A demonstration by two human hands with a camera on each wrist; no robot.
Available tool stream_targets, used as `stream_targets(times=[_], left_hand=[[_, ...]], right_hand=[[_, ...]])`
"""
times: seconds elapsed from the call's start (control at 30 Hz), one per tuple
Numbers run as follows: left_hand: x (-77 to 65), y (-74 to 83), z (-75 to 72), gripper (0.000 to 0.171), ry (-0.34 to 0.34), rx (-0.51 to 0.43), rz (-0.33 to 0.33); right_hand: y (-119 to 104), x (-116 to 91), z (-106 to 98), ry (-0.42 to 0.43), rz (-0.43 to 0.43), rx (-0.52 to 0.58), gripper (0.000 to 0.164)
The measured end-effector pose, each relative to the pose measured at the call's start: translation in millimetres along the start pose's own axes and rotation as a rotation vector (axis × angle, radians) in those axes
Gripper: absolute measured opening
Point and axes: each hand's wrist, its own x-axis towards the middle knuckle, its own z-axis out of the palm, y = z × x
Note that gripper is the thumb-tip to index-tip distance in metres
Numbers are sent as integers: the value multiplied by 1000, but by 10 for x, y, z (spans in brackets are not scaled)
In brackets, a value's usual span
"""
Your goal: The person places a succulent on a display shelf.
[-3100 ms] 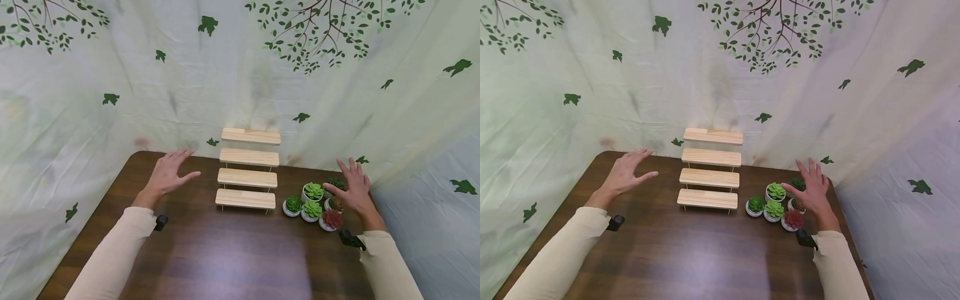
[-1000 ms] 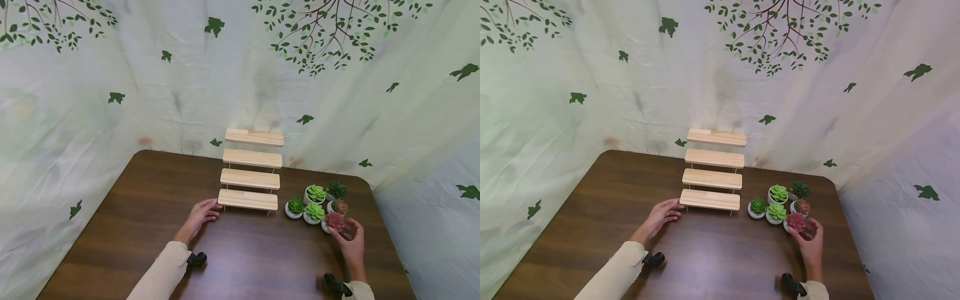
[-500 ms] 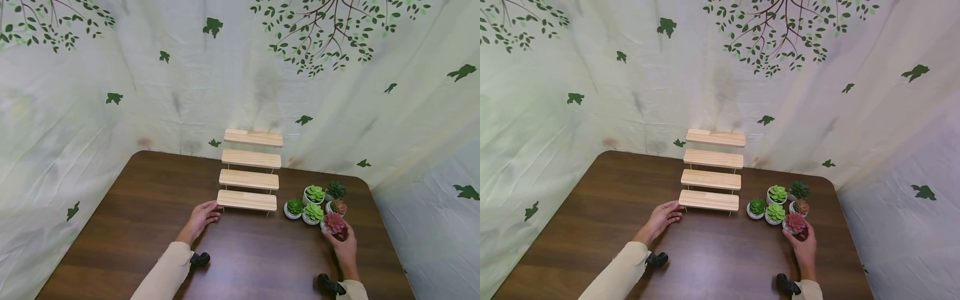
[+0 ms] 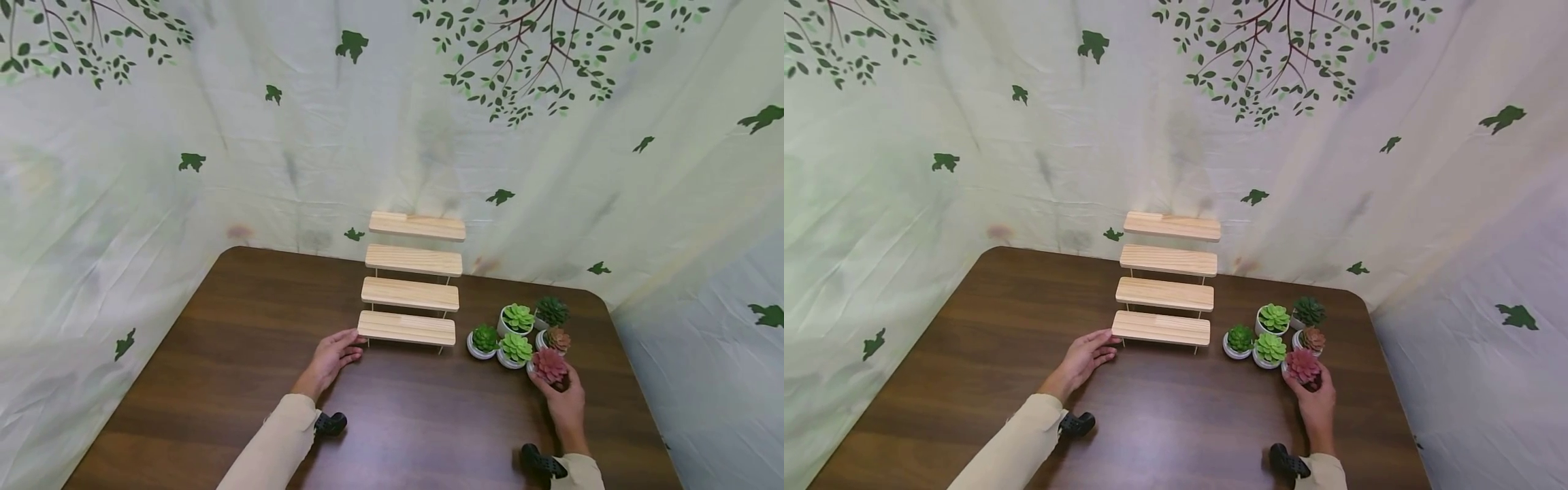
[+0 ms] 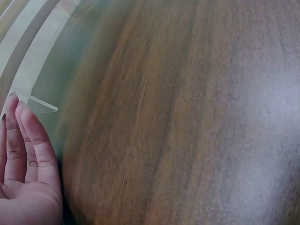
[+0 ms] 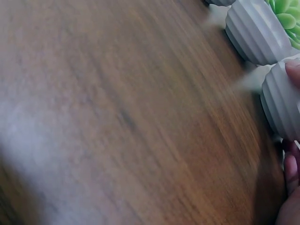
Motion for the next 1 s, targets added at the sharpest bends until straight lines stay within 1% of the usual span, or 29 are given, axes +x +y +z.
stream_targets(times=[0.07, 0.3, 0.53, 0.73, 1.0], left_hand=[[7, -12, 11, 16, -1, -14, -1], [28, -33, 10, 21, -10, -37, -3], [23, -23, -7, 13, -13, -78, -5], [25, -9, 2, 12, -28, -89, -11], [23, -21, -3, 11, -24, -111, -6]], right_hand=[[-2, 1, -13, -4, 0, 4, 72], [-12, 11, -20, -13, -2, -4, 73], [-22, 11, -15, -15, -2, -8, 72], [-22, 21, -37, -17, 2, -6, 73], [-12, 8, -50, 18, -13, 14, 69]])
